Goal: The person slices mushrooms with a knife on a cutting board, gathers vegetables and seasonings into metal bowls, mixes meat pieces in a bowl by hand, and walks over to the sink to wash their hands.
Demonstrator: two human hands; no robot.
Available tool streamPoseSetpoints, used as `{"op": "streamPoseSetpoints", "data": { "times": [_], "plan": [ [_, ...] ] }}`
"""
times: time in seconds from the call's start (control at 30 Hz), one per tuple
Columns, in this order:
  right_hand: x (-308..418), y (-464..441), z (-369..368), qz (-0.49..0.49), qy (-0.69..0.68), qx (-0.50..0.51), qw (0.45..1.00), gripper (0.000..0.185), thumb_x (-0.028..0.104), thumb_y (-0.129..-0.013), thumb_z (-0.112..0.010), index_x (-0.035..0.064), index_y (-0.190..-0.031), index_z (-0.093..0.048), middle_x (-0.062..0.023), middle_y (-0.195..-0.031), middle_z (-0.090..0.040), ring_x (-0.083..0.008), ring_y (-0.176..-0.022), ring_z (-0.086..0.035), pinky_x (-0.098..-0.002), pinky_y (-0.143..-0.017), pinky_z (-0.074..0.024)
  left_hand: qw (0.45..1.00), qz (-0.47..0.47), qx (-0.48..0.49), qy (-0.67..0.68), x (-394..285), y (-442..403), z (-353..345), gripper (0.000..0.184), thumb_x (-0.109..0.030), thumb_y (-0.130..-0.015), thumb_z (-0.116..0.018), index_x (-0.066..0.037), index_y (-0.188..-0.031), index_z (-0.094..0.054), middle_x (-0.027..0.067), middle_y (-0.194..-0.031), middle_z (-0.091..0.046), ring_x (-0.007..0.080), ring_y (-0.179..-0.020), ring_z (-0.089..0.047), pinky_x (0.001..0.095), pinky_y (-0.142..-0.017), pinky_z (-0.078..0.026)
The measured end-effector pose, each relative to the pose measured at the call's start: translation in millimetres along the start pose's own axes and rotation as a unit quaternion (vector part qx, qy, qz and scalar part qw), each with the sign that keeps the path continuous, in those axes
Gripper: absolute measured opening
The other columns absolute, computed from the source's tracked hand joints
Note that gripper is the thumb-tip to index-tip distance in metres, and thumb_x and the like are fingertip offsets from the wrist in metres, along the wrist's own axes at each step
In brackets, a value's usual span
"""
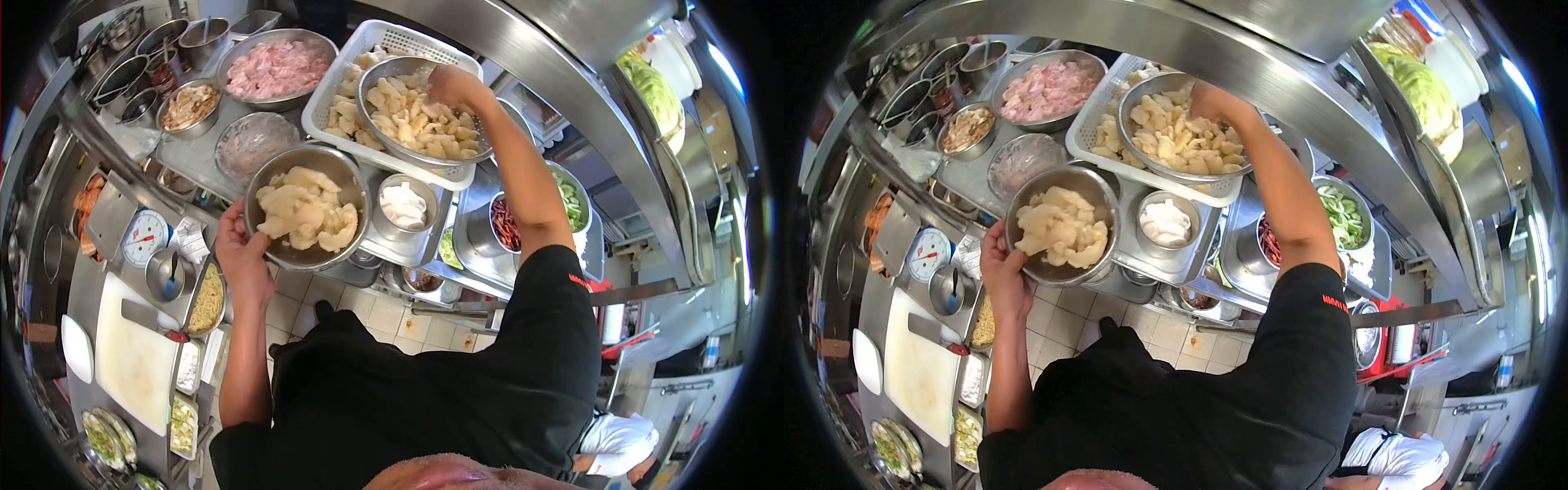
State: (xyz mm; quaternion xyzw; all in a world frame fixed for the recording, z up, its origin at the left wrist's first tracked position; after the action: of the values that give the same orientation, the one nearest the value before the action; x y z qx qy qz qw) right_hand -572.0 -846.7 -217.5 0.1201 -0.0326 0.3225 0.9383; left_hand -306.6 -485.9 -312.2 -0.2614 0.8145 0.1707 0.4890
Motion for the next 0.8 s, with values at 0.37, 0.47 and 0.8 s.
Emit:
{"op": "streamPoseSetpoints", "data": {
  "times": [0.37,0.47,0.8],
  "plan": [
    [38,78,-35,-0.030,0.201,0.095,0.974,0.051,0.043,-0.068,-0.072,0.0114,-0.107,-0.067,-0.0139,-0.106,-0.067,-0.0315,-0.093,-0.066,-0.0431,-0.078,-0.0536,1.000,-0.004,-0.001,0.006,1,0,8,0.048,0.016,-0.076,-0.050,0.005,-0.123,-0.046,0.0097,-0.103,-0.063,0.0136,-0.093,-0.060,0.0257,-0.087,-0.047],
    [43,81,-33,0.008,0.238,0.047,0.970,0.040,0.036,-0.071,-0.069,0.0083,-0.100,-0.069,-0.0154,-0.103,-0.068,-0.0300,-0.094,-0.066,-0.0434,-0.077,-0.0538,1.000,-0.003,0.002,0.007,0,1,3,0.048,0.015,-0.076,-0.050,0.005,-0.122,-0.046,0.0100,-0.103,-0.063,0.0135,-0.093,-0.060,0.0257,-0.087,-0.047],
    [-2,57,2,-0.082,0.255,-0.209,0.941,0.025,0.030,-0.074,-0.066,0.0072,-0.082,-0.071,-0.0162,-0.093,-0.069,-0.0303,-0.085,-0.067,-0.0409,-0.074,-0.0544,1.000,0.008,0.004,0.022,1,3,1,0.048,0.016,-0.075,-0.049,0.005,-0.121,-0.047,0.0098,-0.103,-0.063,0.0130,-0.092,-0.061,0.0251,-0.086,-0.048]
  ]
}}
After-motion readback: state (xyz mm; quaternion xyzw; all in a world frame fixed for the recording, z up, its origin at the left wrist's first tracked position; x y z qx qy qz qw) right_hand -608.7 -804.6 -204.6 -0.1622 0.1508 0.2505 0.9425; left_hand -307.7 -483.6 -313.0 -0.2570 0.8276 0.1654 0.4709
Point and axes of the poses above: each hand's wrist, its own y-axis away from the middle knuckle, its own z-axis out of the back of the hand, x = y × z, the point moved 6 cm from there along -y, towards the middle knuckle
